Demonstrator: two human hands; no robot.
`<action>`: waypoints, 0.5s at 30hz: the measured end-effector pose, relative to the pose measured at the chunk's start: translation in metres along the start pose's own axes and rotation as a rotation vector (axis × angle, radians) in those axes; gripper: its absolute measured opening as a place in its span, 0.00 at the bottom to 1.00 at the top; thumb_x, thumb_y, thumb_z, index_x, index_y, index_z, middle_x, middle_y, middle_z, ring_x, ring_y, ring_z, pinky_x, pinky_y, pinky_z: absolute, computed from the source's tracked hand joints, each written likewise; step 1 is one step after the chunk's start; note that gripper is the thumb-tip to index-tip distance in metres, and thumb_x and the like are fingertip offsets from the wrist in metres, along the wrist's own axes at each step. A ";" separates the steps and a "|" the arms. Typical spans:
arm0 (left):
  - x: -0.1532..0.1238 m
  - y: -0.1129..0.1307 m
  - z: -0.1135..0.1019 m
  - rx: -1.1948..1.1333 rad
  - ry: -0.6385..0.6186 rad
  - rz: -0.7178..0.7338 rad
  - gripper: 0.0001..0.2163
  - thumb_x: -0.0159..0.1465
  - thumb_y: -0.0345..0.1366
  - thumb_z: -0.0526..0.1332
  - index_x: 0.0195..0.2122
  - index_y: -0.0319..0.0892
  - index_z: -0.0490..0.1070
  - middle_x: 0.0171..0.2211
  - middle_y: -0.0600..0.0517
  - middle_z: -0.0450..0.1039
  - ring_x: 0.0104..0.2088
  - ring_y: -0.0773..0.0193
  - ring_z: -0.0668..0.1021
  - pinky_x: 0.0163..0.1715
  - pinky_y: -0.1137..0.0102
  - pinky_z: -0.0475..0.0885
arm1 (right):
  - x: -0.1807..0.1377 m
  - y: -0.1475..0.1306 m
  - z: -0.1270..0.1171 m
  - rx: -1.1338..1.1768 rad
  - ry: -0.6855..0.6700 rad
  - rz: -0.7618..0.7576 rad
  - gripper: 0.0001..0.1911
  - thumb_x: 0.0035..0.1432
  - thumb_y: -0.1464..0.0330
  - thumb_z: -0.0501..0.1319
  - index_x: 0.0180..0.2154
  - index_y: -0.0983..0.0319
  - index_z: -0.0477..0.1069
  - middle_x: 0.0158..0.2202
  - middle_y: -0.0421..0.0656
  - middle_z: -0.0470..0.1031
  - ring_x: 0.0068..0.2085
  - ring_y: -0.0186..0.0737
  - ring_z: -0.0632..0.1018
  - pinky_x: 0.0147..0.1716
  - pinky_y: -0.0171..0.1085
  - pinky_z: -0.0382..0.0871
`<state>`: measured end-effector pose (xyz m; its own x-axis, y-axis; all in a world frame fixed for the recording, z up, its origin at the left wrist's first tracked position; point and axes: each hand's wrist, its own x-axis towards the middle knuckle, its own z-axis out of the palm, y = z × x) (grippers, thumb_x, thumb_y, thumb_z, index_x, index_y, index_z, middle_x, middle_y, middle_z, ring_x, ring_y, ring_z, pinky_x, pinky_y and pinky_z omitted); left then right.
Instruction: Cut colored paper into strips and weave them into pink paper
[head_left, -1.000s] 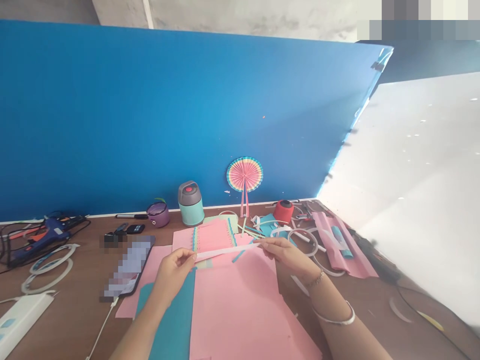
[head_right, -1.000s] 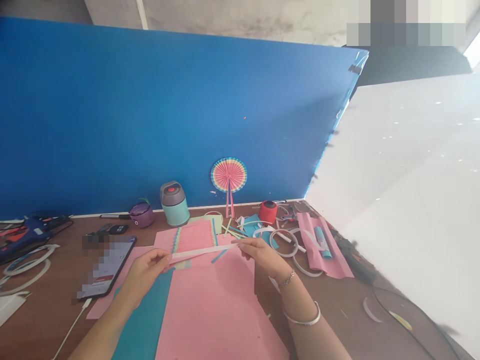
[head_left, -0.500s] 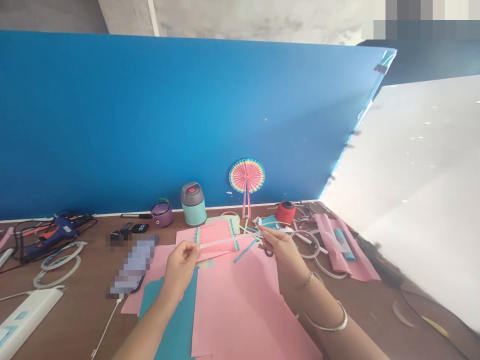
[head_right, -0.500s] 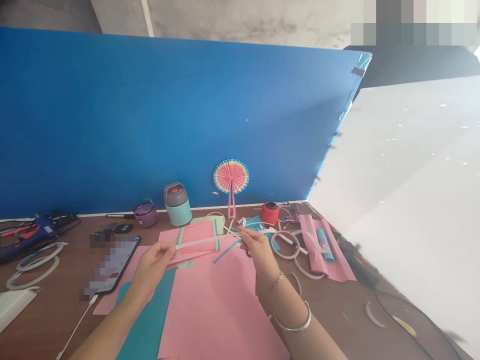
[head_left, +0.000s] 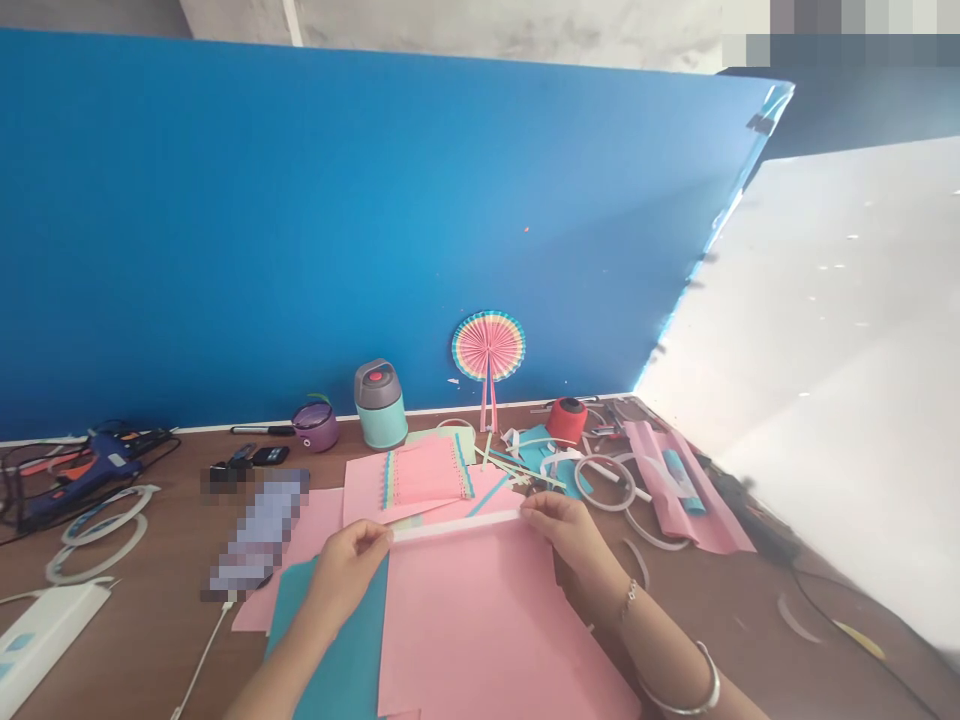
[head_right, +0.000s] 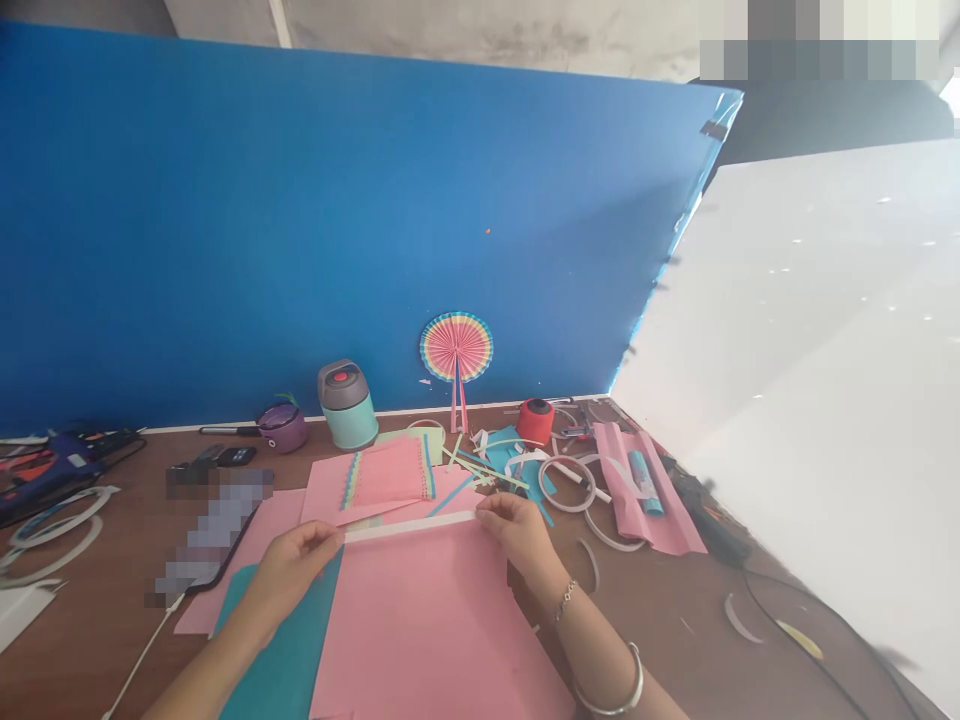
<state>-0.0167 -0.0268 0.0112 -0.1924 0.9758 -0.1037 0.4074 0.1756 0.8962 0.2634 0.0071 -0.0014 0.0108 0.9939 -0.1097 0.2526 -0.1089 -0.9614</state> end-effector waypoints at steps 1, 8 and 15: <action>0.000 -0.003 0.001 0.036 0.009 0.022 0.12 0.51 0.46 0.59 0.23 0.42 0.72 0.25 0.51 0.74 0.29 0.57 0.75 0.30 0.66 0.69 | 0.001 0.004 0.001 -0.030 0.007 -0.009 0.10 0.46 0.61 0.59 0.24 0.62 0.70 0.24 0.41 0.70 0.26 0.37 0.69 0.27 0.36 0.62; 0.004 -0.016 0.007 0.223 0.060 0.122 0.11 0.54 0.44 0.56 0.23 0.43 0.71 0.29 0.50 0.73 0.29 0.58 0.73 0.32 0.65 0.68 | 0.004 0.015 0.003 -0.176 0.040 -0.040 0.10 0.48 0.62 0.57 0.26 0.61 0.71 0.30 0.43 0.73 0.32 0.42 0.72 0.32 0.39 0.64; 0.005 -0.026 0.013 0.312 0.087 0.138 0.09 0.57 0.40 0.53 0.25 0.44 0.69 0.31 0.50 0.72 0.29 0.60 0.74 0.30 0.66 0.67 | 0.003 0.023 0.007 -0.234 0.003 -0.065 0.19 0.48 0.67 0.55 0.45 0.59 0.67 0.23 0.37 0.67 0.24 0.37 0.68 0.25 0.35 0.61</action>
<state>-0.0162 -0.0247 -0.0180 -0.1859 0.9808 0.0585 0.6853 0.0867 0.7231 0.2622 0.0079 -0.0255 -0.0096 0.9988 -0.0487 0.4705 -0.0385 -0.8815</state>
